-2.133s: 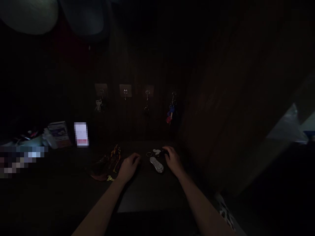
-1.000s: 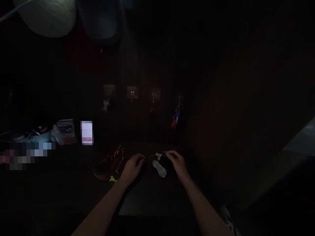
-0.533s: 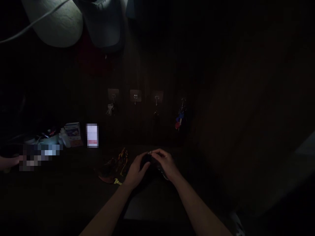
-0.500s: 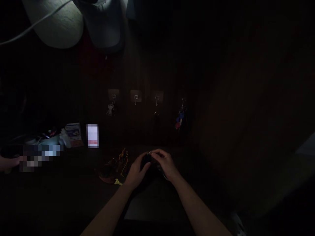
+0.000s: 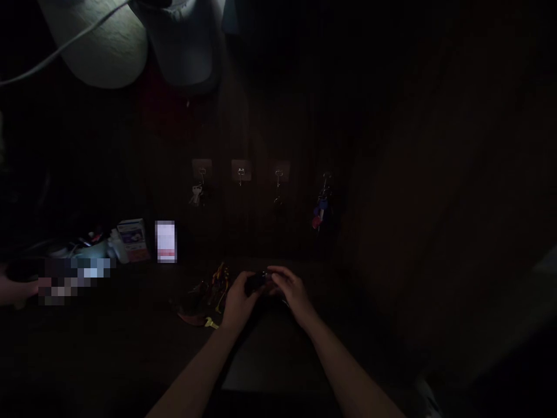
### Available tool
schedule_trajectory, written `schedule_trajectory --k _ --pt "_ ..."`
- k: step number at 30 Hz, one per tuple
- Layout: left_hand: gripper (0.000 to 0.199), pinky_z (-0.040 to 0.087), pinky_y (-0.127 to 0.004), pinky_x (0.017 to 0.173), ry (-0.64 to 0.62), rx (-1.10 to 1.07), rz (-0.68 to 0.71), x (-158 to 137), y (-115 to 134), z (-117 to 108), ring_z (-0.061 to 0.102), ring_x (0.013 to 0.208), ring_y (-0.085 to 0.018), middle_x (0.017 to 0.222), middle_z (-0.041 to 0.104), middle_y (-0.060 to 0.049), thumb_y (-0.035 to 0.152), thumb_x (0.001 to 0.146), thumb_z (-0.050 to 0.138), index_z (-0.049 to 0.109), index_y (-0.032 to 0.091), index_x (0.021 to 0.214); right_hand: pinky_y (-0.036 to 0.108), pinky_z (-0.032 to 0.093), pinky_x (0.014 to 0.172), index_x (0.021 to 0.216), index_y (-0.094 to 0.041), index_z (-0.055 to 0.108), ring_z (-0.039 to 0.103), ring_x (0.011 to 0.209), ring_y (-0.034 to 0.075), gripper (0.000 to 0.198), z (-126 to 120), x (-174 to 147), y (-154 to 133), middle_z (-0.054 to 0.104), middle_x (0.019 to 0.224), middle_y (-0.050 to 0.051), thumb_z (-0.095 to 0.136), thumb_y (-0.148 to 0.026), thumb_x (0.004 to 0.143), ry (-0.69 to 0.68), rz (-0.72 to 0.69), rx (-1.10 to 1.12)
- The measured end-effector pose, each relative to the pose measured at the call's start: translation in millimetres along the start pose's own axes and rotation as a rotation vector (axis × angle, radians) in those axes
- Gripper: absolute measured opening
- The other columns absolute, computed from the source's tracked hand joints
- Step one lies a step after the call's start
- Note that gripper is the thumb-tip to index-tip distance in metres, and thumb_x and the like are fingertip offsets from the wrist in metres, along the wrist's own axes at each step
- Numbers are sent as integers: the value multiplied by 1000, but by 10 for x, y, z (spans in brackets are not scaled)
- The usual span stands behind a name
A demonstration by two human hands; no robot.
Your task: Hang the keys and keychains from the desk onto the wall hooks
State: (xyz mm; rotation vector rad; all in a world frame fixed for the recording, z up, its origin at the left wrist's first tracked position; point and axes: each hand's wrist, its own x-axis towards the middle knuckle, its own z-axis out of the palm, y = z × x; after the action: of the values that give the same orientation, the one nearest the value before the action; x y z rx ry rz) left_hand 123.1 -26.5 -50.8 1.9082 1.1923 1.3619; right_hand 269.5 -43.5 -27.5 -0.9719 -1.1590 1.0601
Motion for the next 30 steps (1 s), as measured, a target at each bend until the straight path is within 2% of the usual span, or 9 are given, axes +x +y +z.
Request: schedule_trajectory --k 4,10,16,19,21,26,30 --pt "19 44 -27 71 -33 80 8 -21 -39 8 60 81 -16 86 62 0 17 70 56 55 22 89 28 49 63 87 -22 66 62 80 20 31 22 -26 105 68 84 4 71 -39 62 74 -50 -17" --pt "35 44 -28 76 -98 152 76 -66 -31 11 59 87 -16 93 61 -1 8 66 50 52 23 98 28 46 63 72 -20 67 59 68 18 22 19 -57 105 65 70 1 65 -42 67 130 -84 -159" --pt "31 46 -30 77 -105 156 78 -75 -3 18 60 87 -17 92 61 -2 12 70 51 49 23 99 28 44 66 68 -21 65 58 72 18 20 27 -84 93 64 69 0 64 -41 67 122 -133 -233" --pt "45 45 -31 83 -177 58 60 -81 26 26 59 96 -18 104 60 -2 18 67 61 45 24 109 27 44 62 64 -21 64 57 69 18 23 13 -73 99 62 66 0 62 -44 67 171 -116 -204" --pt "55 44 -32 88 -221 -10 43 -89 57 19 57 102 -19 111 58 -4 24 67 66 41 24 116 28 44 64 64 -21 63 57 70 18 23 2 -67 92 62 66 0 62 -44 68 186 -116 -197" --pt "27 40 -33 94 -191 -138 21 -100 118 -26 54 106 -16 111 57 -5 30 86 41 42 22 112 28 43 71 67 -21 63 58 75 19 23 -4 -63 69 65 71 0 60 -44 70 153 -113 -189" --pt "24 42 -31 88 -71 -168 -31 -70 111 -33 57 100 -16 103 60 -4 33 85 43 44 22 106 27 42 67 66 -21 62 57 72 18 24 15 -50 69 64 69 0 60 -45 69 167 -58 -137"
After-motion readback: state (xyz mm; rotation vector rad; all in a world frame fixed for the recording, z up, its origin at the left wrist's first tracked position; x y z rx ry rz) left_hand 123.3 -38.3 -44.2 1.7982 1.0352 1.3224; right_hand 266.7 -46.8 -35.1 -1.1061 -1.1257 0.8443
